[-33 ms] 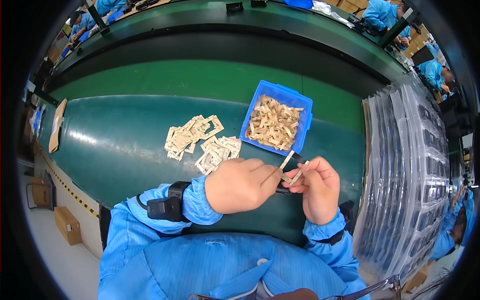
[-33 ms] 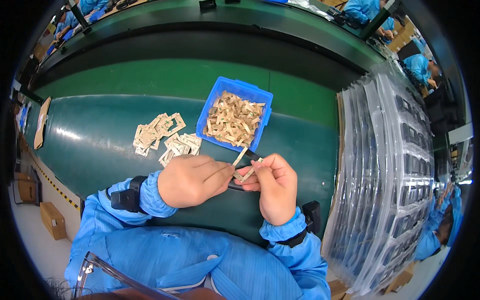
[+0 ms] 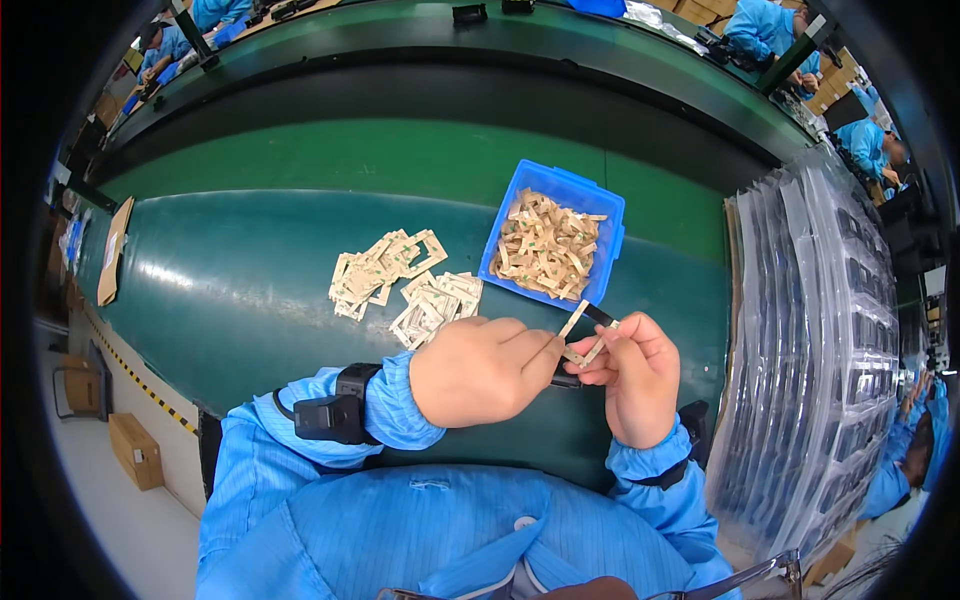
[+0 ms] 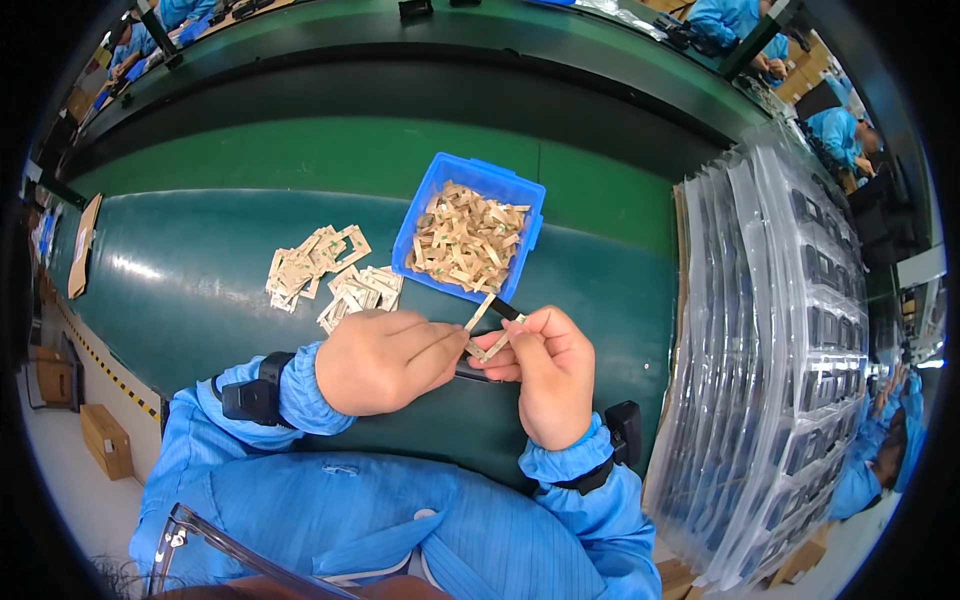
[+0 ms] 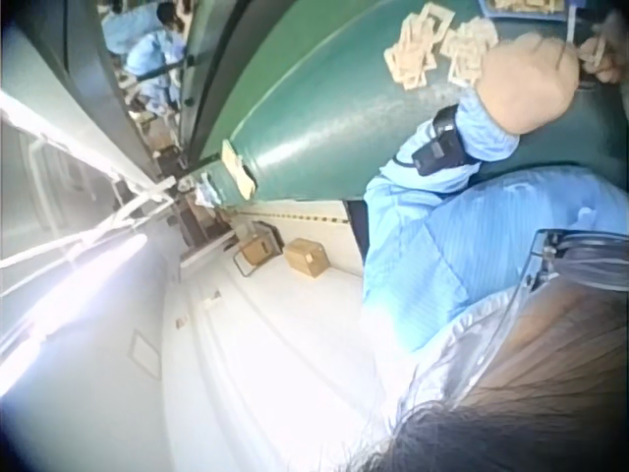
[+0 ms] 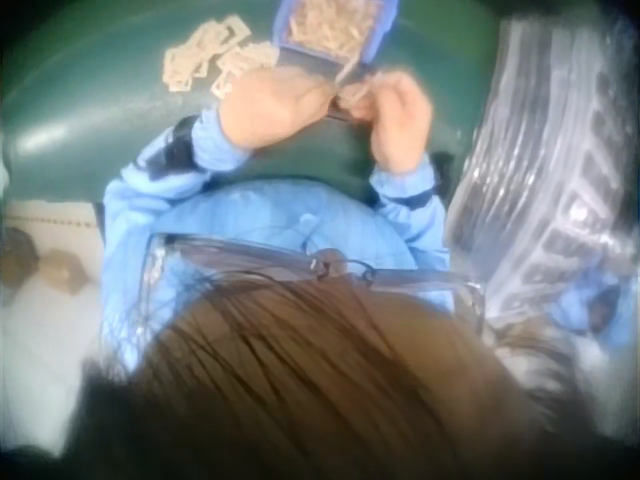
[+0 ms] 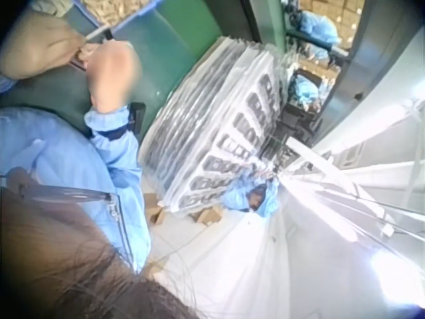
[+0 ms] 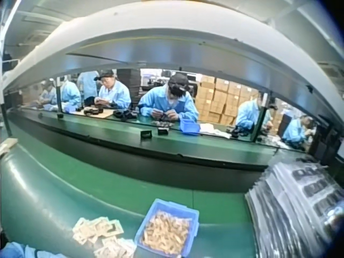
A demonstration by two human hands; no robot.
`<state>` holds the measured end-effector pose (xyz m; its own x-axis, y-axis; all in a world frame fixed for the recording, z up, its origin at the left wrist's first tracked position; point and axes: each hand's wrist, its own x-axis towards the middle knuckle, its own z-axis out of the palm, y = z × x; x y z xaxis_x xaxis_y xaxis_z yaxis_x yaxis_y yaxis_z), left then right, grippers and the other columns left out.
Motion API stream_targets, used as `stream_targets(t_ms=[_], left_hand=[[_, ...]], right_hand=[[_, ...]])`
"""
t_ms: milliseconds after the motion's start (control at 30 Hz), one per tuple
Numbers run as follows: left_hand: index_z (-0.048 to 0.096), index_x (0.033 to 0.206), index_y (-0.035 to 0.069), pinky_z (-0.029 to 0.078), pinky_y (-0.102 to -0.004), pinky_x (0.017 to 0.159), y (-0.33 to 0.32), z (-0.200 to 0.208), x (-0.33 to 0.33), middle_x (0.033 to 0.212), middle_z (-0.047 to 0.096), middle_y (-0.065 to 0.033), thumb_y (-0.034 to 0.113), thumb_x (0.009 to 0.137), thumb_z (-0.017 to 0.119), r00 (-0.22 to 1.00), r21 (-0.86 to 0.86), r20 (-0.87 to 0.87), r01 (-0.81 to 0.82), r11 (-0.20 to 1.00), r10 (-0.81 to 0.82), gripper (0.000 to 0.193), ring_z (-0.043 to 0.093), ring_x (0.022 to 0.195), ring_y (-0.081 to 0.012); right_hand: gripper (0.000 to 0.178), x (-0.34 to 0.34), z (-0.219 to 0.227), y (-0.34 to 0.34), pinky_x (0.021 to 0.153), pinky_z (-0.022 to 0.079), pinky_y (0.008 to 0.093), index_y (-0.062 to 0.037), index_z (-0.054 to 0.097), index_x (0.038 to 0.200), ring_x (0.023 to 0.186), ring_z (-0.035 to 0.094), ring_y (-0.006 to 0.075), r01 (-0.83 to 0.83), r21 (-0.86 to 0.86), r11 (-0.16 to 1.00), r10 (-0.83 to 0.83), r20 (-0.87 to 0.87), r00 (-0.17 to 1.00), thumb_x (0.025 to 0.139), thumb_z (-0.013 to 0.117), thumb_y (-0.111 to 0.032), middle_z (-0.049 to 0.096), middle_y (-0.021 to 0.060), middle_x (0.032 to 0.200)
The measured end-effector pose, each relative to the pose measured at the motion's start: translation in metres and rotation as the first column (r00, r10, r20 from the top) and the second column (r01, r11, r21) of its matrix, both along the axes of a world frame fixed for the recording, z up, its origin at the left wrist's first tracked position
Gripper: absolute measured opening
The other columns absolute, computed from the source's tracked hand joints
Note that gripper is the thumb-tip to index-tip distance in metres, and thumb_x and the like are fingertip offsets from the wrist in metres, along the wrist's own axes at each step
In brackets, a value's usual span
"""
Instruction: The person is assembling small electronic components on a factory assembly line.
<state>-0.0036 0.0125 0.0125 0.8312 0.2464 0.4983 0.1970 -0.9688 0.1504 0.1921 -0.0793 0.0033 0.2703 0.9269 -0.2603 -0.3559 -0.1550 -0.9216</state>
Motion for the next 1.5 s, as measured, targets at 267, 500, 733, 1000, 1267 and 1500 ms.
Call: stream_targets(t_ms=[267, 500, 733, 1000, 1267, 1500], left_hand=[[0.072, 0.094, 0.002, 0.051, -0.0252, 0.056, 0.005, 0.013, 0.003, 0.080, 0.069, -0.0069, 0.005, 0.082, 0.075, 0.979, -0.614, 0.131, -0.045, 0.788, 0.158, 0.013, 0.066, 0.069, -0.0108], [0.071, 0.094, 0.000, 0.050, -0.0207, 0.062, 0.010, 0.015, 0.001, 0.083, 0.069, -0.0019, 0.004, 0.089, 0.070, 0.985, -0.960, 0.062, 0.016, 0.280, 0.158, 0.007, 0.062, 0.074, -0.0045], [0.070, 0.098, -0.002, 0.051, -0.0208, 0.062, 0.009, 0.015, 0.002, 0.088, 0.068, -0.0046, 0.005, 0.090, 0.068, 0.984, -0.930, 0.075, 0.011, 0.367, 0.160, 0.010, 0.063, 0.079, -0.0058], [0.070, 0.102, -0.002, 0.053, -0.0234, 0.061, 0.006, 0.017, -0.001, 0.088, 0.069, -0.0070, 0.006, 0.091, 0.068, 0.989, -0.912, 0.065, 0.004, 0.410, 0.134, 0.014, 0.064, 0.078, -0.0080], [0.070, 0.103, 0.000, 0.051, -0.0254, 0.057, 0.010, 0.015, 0.000, 0.088, 0.069, -0.0098, 0.007, 0.094, 0.066, 0.994, -0.775, 0.086, 0.025, 0.632, 0.066, 0.012, 0.065, 0.074, -0.0122], [0.067, 0.093, 0.001, 0.051, -0.0284, 0.056, 0.012, 0.018, 0.001, 0.084, 0.066, -0.0096, 0.003, 0.088, 0.068, 0.997, -0.810, 0.032, -0.017, 0.586, 0.072, 0.005, 0.063, 0.070, -0.0163]], right_hand=[[0.023, -0.008, -0.003, 0.001, 0.080, 0.058, 0.0345, 0.0013, 0.075, 0.102, 0.090, 0.074, 0.0280, -0.196, 0.426, 0.884, -0.228, 0.756, 0.613, 0.079, 0.077, 0.003, 0.076, 0.0142, 0.102], [0.027, -0.011, -0.008, 0.005, 0.067, 0.058, 0.0350, 0.0005, 0.074, 0.097, 0.078, 0.072, 0.0288, -0.330, 0.541, 0.774, -0.429, 0.830, 0.356, 0.071, 0.079, 0.006, 0.074, 0.0135, 0.093], [0.031, -0.015, -0.007, 0.005, 0.063, 0.057, 0.0341, 0.0010, 0.073, 0.095, 0.075, 0.070, 0.0277, -0.379, 0.568, 0.731, -0.486, 0.823, 0.295, 0.065, 0.079, 0.008, 0.073, 0.0122, 0.093], [0.029, -0.016, -0.005, 0.004, 0.063, 0.057, 0.0337, 0.0017, 0.074, 0.093, 0.074, 0.068, 0.0262, -0.391, 0.562, 0.729, -0.538, 0.823, 0.181, 0.065, 0.080, 0.006, 0.072, 0.0118, 0.091], [0.024, -0.017, -0.006, 0.004, 0.062, 0.056, 0.0341, 0.0016, 0.073, 0.090, 0.072, 0.067, 0.0262, -0.367, 0.576, 0.730, -0.542, 0.816, 0.203, 0.067, 0.080, 0.005, 0.071, 0.0117, 0.090], [0.020, -0.017, -0.008, 0.004, 0.062, 0.055, 0.0347, 0.0001, 0.072, 0.087, 0.072, 0.068, 0.0274, -0.352, 0.585, 0.731, -0.498, 0.810, 0.311, 0.069, 0.079, 0.006, 0.071, 0.0127, 0.088]])
